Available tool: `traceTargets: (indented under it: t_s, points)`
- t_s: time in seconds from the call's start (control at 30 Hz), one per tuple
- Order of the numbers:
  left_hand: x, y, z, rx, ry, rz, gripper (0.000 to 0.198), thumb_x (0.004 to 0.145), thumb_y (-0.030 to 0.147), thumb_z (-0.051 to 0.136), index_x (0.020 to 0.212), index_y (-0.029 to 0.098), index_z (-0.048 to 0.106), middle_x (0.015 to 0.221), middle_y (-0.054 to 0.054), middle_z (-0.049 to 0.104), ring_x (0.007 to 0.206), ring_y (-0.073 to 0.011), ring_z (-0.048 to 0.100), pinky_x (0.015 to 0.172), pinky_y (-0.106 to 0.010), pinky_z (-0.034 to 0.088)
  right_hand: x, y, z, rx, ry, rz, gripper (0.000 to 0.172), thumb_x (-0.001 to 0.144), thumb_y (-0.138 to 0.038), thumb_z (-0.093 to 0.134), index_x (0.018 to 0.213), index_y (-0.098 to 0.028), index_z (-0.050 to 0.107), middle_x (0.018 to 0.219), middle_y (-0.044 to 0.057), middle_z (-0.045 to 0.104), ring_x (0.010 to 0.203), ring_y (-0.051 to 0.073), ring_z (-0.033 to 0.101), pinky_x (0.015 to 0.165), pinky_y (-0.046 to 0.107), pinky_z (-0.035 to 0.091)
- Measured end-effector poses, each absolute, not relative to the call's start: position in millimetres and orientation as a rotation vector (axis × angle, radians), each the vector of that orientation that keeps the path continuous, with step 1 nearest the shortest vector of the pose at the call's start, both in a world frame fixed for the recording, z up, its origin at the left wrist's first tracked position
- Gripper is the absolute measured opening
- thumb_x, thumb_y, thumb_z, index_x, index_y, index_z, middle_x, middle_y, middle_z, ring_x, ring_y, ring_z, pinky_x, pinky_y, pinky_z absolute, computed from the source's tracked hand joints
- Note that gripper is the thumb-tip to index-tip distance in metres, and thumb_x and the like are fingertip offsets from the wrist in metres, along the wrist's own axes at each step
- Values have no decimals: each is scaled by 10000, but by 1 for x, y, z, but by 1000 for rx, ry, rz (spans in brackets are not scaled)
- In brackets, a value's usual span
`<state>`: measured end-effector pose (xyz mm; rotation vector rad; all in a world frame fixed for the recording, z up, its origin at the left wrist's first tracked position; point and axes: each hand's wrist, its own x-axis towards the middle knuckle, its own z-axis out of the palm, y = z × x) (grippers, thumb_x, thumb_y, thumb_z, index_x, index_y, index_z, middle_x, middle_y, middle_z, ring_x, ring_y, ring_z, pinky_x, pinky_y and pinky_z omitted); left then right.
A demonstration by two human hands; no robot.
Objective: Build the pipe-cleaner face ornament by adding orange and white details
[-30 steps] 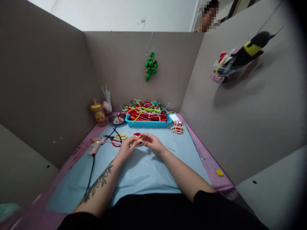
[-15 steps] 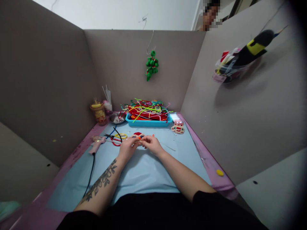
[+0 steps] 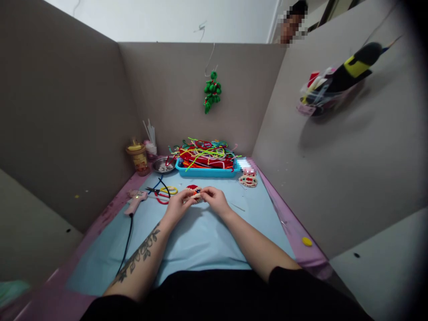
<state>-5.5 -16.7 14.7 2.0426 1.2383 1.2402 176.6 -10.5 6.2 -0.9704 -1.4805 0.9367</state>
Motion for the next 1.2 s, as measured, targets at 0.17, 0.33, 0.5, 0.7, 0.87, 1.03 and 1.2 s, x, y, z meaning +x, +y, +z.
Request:
traceTargets:
  t_s: [0.17, 0.33, 0.5, 0.7, 0.87, 1.03, 1.2]
  points:
    - [-8, -17, 21, 1920, 1311, 1331, 224, 757, 319, 644, 918, 173, 702, 873, -62, 734, 732, -177, 654, 655, -272, 513, 178, -6, 4, -945, -1337, 1011, 208, 724, -354, 649, 818, -172, 681, 753, 41, 687, 661, 156, 605, 615, 264, 489]
    - [-6, -18, 19, 1958, 1246, 1337, 209, 758, 348, 655, 856, 168, 696, 789, -46, 726, 664, -154, 630, 604, -248, 495, 168, -11, 8, -859, -1317, 1222, 330, 658, -384, 722, 907, -169, 694, 767, 37, 700, 593, 125, 578, 564, 246, 485]
    - [-7, -16, 14, 2025, 1210, 1341, 199, 762, 303, 659, 906, 170, 699, 852, -58, 735, 693, -159, 651, 611, -253, 510, 166, -15, 11, -939, -1308, 1225, 228, 638, -350, 732, 758, -159, 702, 598, 5, 647, 510, 108, 529, 511, 234, 454]
    - [-6, -17, 15, 2107, 1165, 1370, 156, 796, 308, 649, 848, 177, 715, 829, -63, 739, 723, -169, 665, 641, -263, 523, 164, -17, 12, -935, -1311, 1178, 205, 648, -346, 720, 742, -164, 697, 543, -6, 613, 516, 121, 533, 516, 242, 453]
    - [-2, -17, 13, 2028, 1138, 1383, 182, 795, 322, 656, 825, 151, 708, 776, -59, 729, 670, -156, 657, 603, -241, 518, 161, -18, 10, -920, -1293, 1169, 163, 658, -317, 697, 726, -169, 694, 567, -1, 621, 520, 118, 530, 523, 242, 451]
    - [-3, -18, 12, 2110, 1168, 1367, 139, 796, 281, 658, 826, 158, 714, 777, -57, 727, 683, -160, 654, 639, -256, 511, 161, -19, 11, -930, -1307, 1164, 157, 668, -310, 685, 724, -164, 695, 564, 0, 618, 510, 116, 519, 514, 242, 450]
    - [-1, -20, 12, 2137, 1168, 1341, 121, 808, 267, 642, 824, 171, 715, 777, -51, 731, 692, -164, 661, 646, -261, 516, 161, -21, 12, -944, -1302, 1165, 132, 657, -292, 677, 698, -168, 692, 584, 9, 637, 512, 117, 519, 511, 243, 453]
